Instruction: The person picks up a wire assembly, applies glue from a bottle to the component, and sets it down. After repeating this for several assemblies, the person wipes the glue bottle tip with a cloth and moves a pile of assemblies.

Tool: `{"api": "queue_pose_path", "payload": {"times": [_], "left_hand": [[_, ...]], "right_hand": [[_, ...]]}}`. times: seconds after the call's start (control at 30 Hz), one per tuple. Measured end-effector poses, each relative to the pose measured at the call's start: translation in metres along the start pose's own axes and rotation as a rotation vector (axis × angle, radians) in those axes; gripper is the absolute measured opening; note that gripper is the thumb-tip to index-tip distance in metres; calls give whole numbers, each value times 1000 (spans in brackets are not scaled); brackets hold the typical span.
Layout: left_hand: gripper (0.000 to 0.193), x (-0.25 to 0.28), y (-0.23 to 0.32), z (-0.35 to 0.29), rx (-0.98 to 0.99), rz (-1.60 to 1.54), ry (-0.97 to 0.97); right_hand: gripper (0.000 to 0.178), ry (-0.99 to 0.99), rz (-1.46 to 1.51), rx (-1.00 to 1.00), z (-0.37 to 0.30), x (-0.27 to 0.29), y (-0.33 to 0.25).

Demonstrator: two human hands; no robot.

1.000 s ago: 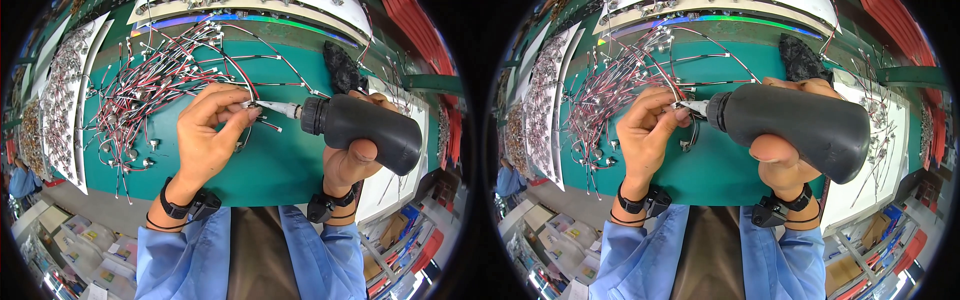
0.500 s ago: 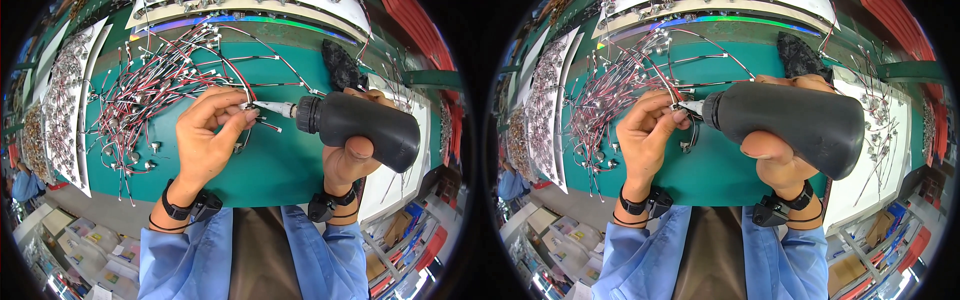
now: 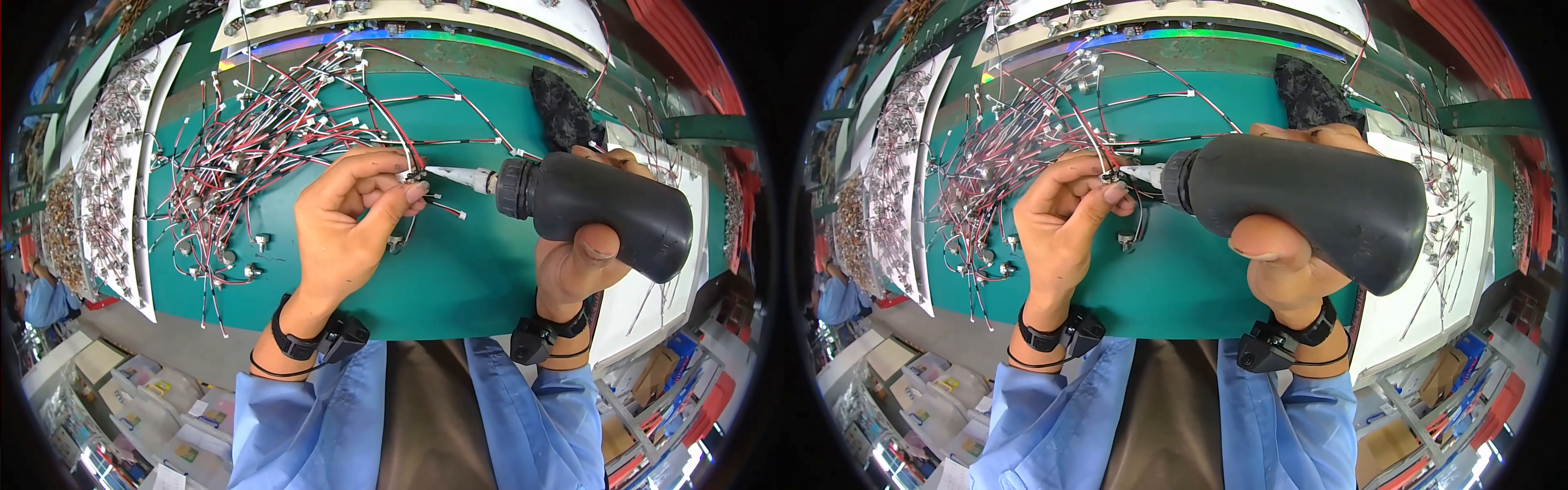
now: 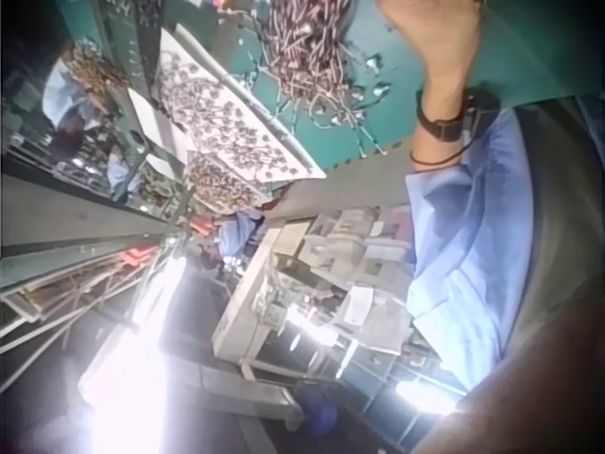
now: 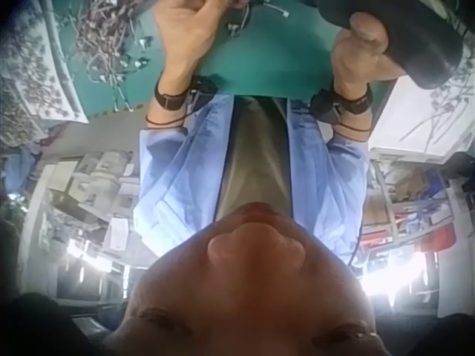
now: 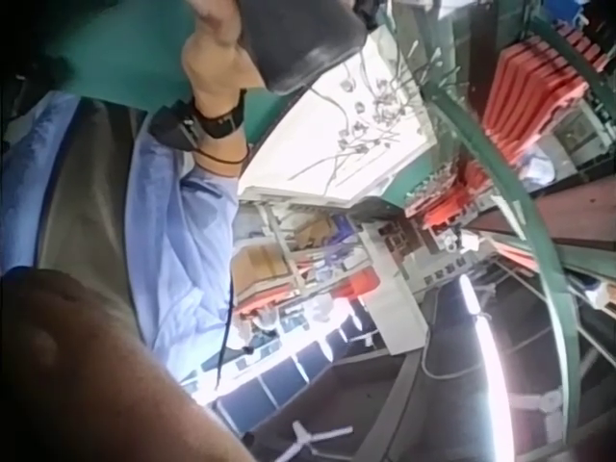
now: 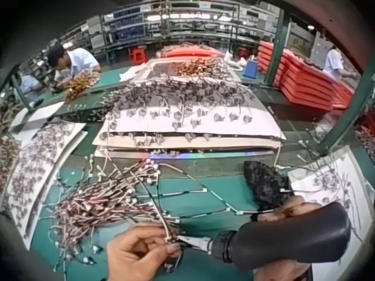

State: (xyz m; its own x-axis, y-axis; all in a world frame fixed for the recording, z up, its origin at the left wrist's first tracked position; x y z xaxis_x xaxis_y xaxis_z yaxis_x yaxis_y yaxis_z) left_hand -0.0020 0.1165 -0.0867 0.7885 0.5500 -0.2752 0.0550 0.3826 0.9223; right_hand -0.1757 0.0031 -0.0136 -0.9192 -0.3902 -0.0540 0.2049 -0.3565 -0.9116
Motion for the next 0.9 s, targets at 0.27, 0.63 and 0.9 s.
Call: {"api": "queue_pose_path", "payload": {"times": [0.27, 0.63, 0.9], "left_hand": [[20, 0, 1, 1, 14, -11, -7], [16, 1, 4, 3, 45, -71, 2], [16, -3, 5, 4, 31, -121, -68]], "right_hand": [[69, -65, -37, 47, 1, -1, 3], [43, 220, -71, -187, 37, 36, 27], [35, 283, 420, -388, 49, 74, 43]]}}
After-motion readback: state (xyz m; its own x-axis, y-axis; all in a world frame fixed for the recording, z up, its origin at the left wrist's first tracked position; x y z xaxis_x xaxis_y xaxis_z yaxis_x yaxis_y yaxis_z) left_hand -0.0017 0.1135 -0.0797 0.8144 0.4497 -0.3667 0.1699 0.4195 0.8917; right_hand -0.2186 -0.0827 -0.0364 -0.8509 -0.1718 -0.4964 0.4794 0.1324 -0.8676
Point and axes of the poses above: each hand's wrist, its own z-axis towards the middle knuckle, its own x-axis out of the back of the hand, y = z × x, the point moved 10 cm from there along z, towards the middle knuckle, and after that the axes turned 12 degrees about -x, right-handed, at the moved point
